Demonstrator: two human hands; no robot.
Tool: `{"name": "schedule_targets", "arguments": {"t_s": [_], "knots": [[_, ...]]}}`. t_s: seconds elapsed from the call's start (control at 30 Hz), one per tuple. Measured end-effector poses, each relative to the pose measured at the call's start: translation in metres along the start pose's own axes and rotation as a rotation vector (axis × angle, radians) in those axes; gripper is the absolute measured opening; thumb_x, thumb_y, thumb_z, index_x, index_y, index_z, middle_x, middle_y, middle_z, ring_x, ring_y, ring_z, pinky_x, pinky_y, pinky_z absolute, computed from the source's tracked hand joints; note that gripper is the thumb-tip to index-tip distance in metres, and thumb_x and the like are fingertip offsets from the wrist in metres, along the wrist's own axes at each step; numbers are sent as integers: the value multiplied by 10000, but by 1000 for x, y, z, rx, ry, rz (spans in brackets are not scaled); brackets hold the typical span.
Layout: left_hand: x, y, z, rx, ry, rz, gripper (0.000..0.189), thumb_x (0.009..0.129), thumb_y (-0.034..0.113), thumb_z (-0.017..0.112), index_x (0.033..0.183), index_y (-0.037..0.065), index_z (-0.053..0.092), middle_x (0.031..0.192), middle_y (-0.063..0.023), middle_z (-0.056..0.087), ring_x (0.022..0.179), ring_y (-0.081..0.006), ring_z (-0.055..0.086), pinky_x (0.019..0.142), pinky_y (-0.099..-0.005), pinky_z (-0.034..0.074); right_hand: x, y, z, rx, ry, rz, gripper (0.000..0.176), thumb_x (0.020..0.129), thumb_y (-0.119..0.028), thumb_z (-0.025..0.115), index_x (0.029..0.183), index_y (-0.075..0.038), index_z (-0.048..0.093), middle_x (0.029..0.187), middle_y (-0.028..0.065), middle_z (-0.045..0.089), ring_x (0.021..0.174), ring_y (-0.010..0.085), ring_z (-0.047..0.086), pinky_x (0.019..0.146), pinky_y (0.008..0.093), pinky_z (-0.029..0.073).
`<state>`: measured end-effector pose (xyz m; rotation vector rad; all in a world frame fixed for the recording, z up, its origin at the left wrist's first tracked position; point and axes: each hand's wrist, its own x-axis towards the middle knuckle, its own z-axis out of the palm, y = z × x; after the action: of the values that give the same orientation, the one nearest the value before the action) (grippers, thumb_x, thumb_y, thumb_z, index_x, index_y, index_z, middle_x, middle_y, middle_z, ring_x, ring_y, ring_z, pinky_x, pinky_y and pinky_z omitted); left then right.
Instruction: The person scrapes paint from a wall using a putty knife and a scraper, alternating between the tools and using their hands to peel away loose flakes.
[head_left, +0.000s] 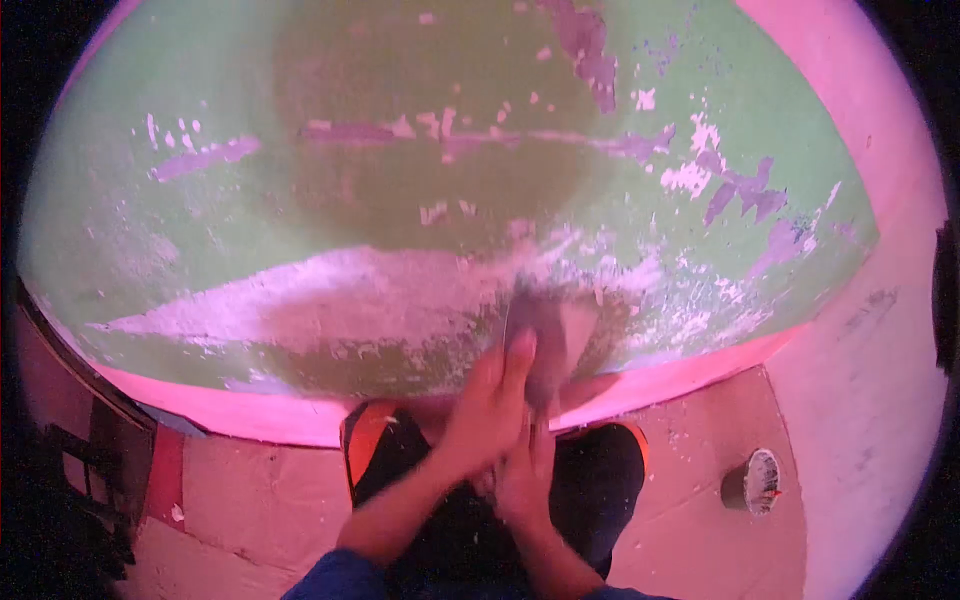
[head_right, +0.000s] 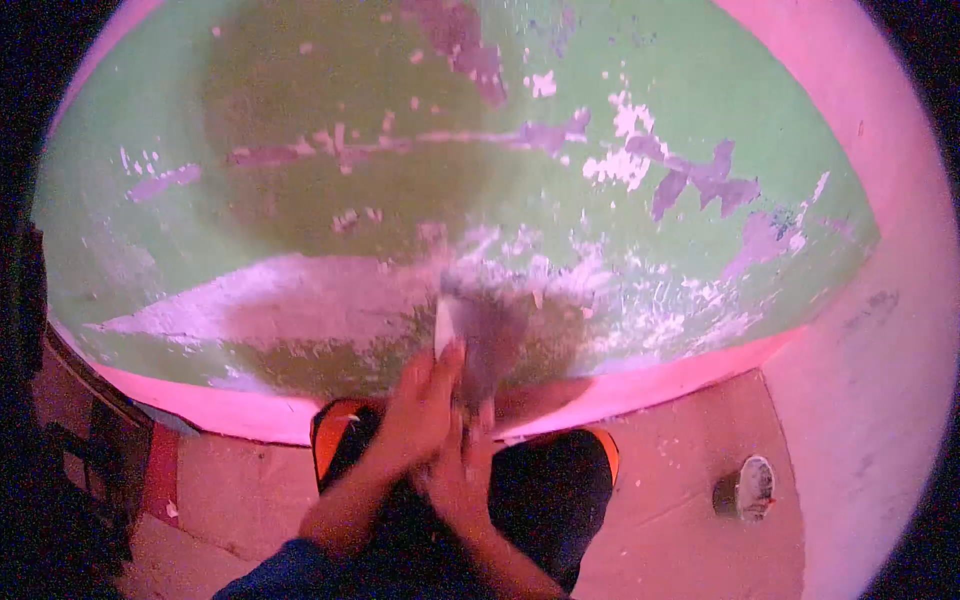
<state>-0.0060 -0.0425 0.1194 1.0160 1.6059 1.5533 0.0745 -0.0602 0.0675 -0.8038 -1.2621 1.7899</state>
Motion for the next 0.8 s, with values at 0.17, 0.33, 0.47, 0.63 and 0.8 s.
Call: {"name": "schedule_targets", "arguments": {"t_s": [0.17, 0.33, 0.47, 0.63, 0.8], "knots": [[-7, 9, 1, -5, 5, 67, 432, 937, 369, 344, 883, -33, 491, 832, -208, 567, 802, -281, 553, 711, -404, 413, -1, -5, 1, 20, 42, -119, 286, 954, -257, 304, 1096, -35, 415, 662, 43, 505, 445, 77, 444, 361, 223, 327], [13, -12, 2, -42, -78, -21, 446, 936, 370, 340, 987, -42, 502, 886, -222, 567, 827, -291, 548, 783, -378, 404, 5, 5, 4, -80, 98, -148, 279, 951, -276, 312, 1076, -40, 394, 605, 35, 474, 405, 93, 428, 325, 223, 308], [-14, -7, 4, 97, 36, 125, 447, 937, 373, 327, 997, -37, 494, 892, -214, 577, 839, -310, 555, 783, -381, 406, -12, 3, 1, 49, 38, -106, 241, 953, -273, 312, 1032, -60, 392, 608, 35, 460, 384, 104, 402, 321, 239, 306], [-1, 16, 1, -46, 13, 17, 423, 937, 356, 339, 989, -36, 491, 893, -215, 578, 862, -311, 557, 794, -377, 408, 18, 31, -10, 74, 52, -222, 264, 952, -287, 317, 1094, -73, 375, 636, 44, 493, 414, 108, 442, 346, 242, 347], [-9, -31, 19, 125, 255, 429, 416, 938, 346, 338, 997, -39, 485, 897, -236, 568, 868, -350, 549, 795, -400, 401, -8, 19, -7, -6, 85, -195, 271, 952, -261, 305, 1068, -38, 407, 626, 39, 483, 417, 102, 428, 360, 237, 351]]}}
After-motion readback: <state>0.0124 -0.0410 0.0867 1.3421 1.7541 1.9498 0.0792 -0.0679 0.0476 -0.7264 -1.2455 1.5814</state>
